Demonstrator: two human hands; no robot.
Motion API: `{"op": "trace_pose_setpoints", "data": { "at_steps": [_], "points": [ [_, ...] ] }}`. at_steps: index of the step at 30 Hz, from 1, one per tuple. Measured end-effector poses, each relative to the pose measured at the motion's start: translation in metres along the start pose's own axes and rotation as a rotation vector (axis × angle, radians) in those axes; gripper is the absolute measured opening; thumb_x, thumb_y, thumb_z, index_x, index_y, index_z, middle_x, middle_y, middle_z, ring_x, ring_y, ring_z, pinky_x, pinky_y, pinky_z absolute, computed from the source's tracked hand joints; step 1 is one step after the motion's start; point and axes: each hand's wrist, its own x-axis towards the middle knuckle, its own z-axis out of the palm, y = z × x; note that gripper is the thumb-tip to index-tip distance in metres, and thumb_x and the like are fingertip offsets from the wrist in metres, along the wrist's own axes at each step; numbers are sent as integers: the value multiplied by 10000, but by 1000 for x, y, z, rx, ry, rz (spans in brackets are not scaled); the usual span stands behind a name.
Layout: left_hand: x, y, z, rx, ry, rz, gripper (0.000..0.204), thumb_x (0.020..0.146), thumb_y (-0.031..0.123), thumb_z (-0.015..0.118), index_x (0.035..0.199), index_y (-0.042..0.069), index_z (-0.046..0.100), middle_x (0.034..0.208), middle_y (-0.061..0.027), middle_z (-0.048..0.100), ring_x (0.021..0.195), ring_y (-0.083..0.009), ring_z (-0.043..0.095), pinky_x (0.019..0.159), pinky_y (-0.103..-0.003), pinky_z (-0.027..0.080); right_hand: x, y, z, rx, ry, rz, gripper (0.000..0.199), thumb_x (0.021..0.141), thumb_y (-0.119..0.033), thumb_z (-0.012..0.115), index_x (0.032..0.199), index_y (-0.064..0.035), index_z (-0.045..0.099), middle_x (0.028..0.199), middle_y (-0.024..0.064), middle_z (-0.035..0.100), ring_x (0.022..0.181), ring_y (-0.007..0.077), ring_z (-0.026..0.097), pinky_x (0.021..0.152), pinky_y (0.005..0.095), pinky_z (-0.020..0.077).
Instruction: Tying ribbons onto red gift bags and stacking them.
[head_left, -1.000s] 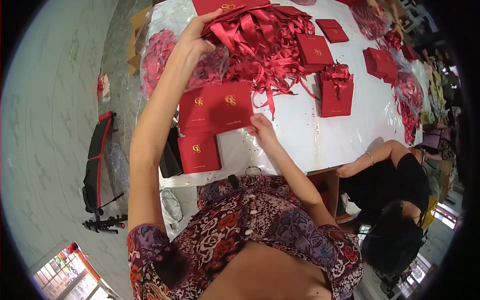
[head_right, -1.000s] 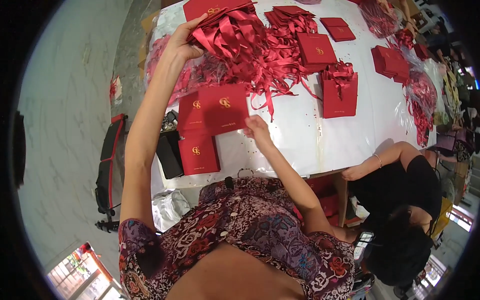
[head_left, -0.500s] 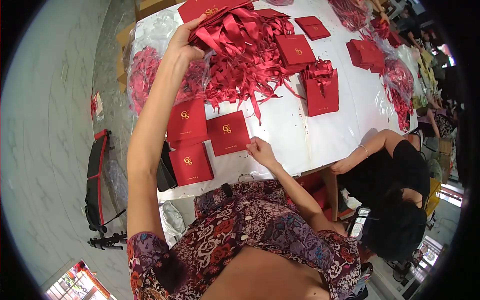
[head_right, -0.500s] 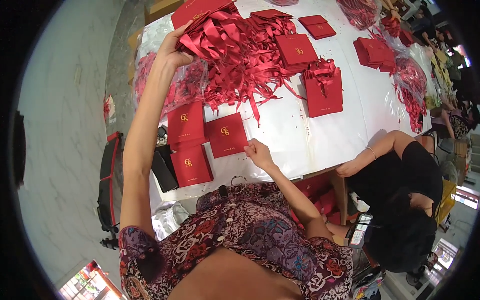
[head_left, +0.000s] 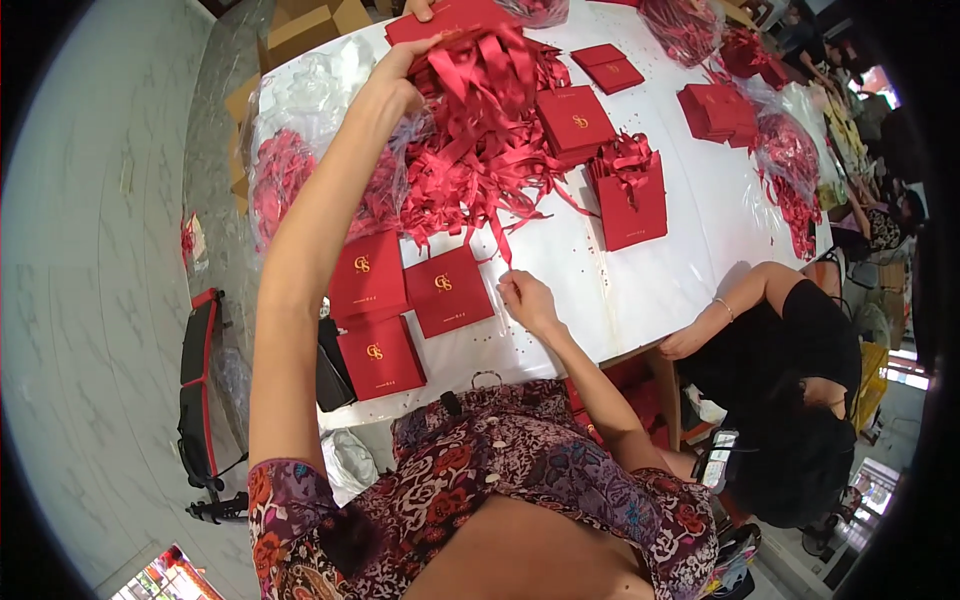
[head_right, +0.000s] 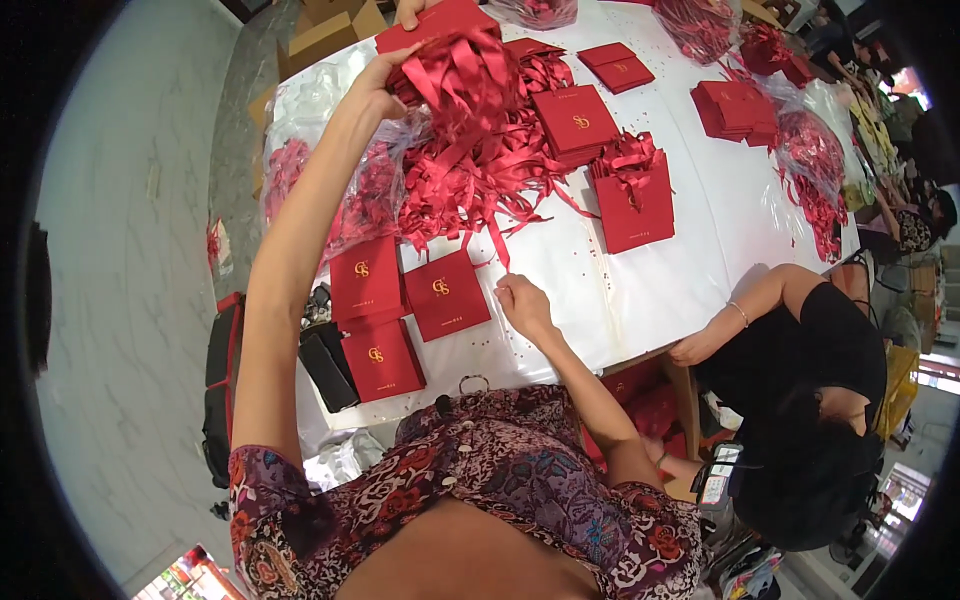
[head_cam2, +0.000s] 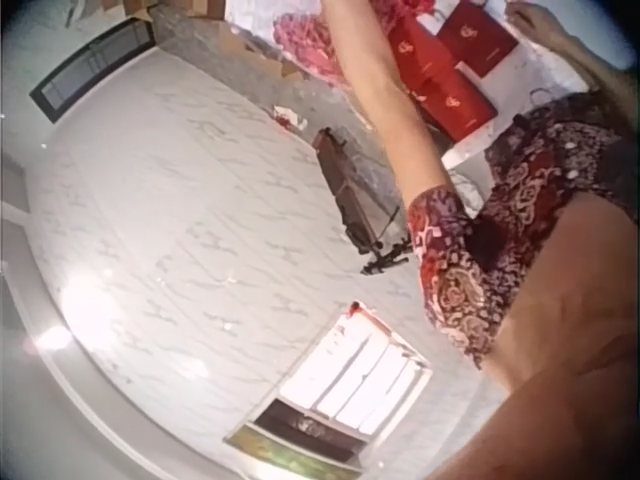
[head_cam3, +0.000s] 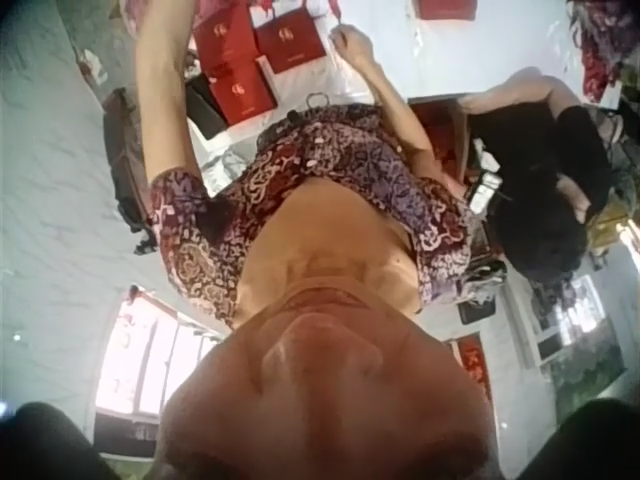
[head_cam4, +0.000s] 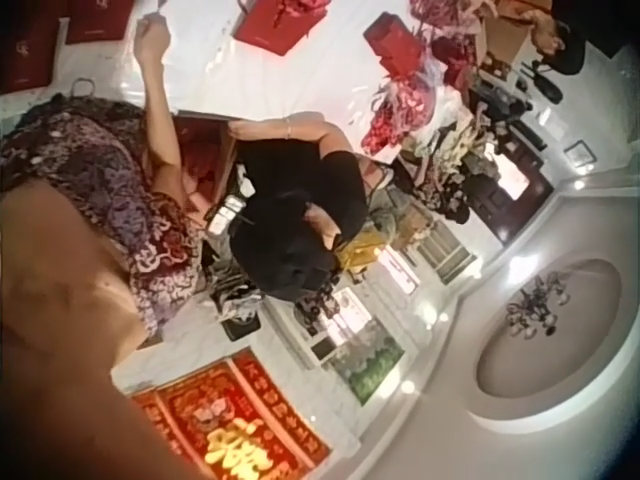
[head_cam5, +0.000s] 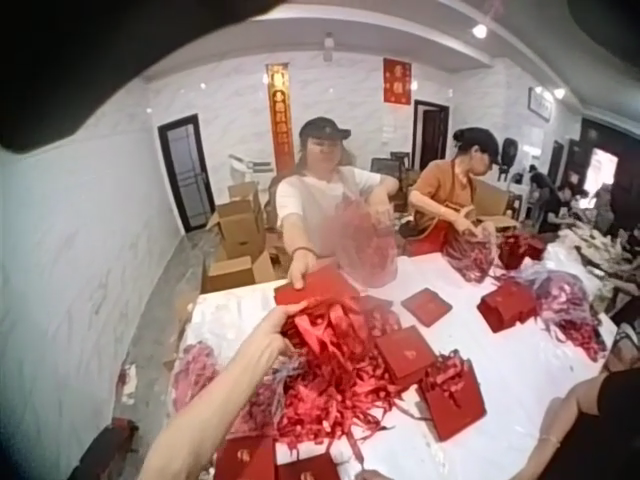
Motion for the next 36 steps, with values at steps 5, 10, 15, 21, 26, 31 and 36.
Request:
{"op": "trace_pose_setpoints", "data": {
  "at_steps": [5, 10, 15, 21, 26, 31, 36],
  "points": [
    [26, 9, 34, -73, 10, -48, 249, 839, 229, 713, 1059, 123, 668, 1105, -65, 687, 990, -282, 659, 922, -527, 495, 11, -5, 1, 60, 139, 37, 159, 859, -128, 630, 996, -48, 627, 859, 150, 615, 708, 323, 614, 659, 404, 497],
    [46, 42, 51, -316, -195, 0, 532, 762, 417, 782, 1164, 130, 586, 1139, -45, 618, 1081, -264, 568, 917, -456, 476, 45, -9, -1, -118, 378, -161, 322, 807, -55, 647, 1115, -10, 565, 1033, 189, 555, 938, 356, 558, 805, 416, 463],
    [17, 10, 27, -84, -341, 342, 568, 875, 408, 648, 1274, 71, 425, 1240, -89, 587, 1096, -269, 604, 947, -400, 477, 99, -11, -9, -81, 459, -235, 443, 827, -112, 636, 1238, -2, 511, 1152, 230, 492, 1076, 402, 481, 915, 447, 423],
    [-102, -182, -86, 565, -222, 724, 167, 899, 59, 617, 1062, 24, 605, 1000, -41, 656, 928, -121, 608, 778, -278, 504, 160, -24, 14, -340, 301, -486, 717, 760, -343, 745, 1388, -147, 459, 1356, 251, 411, 1256, 454, 377, 1027, 541, 333],
    [-189, -293, -149, 923, 27, 549, 305, 822, 99, 692, 1110, 42, 609, 973, -114, 663, 882, -198, 656, 754, -323, 519, 168, -14, 39, -532, 176, -452, 647, 795, -394, 699, 1375, -199, 489, 1378, 216, 430, 1273, 449, 369, 1043, 550, 320],
    [-192, -322, -177, 1460, 88, 747, 550, 759, 152, 719, 1275, 79, 543, 1377, -181, 474, 1283, -380, 424, 994, -471, 407, 151, -3, 35, -510, 134, -431, 501, 835, -234, 654, 1309, -120, 538, 1294, 153, 510, 1250, 357, 423, 1021, 486, 364],
    [-168, -332, -181, 1670, 62, 795, 731, 777, 234, 710, 1432, 117, 408, 1500, -185, 335, 1378, -388, 303, 1078, -543, 301, 110, 21, 19, -568, 150, -437, 467, 831, -177, 636, 1284, -92, 556, 1268, 154, 526, 1220, 361, 458, 1011, 484, 383]
  ]
}}
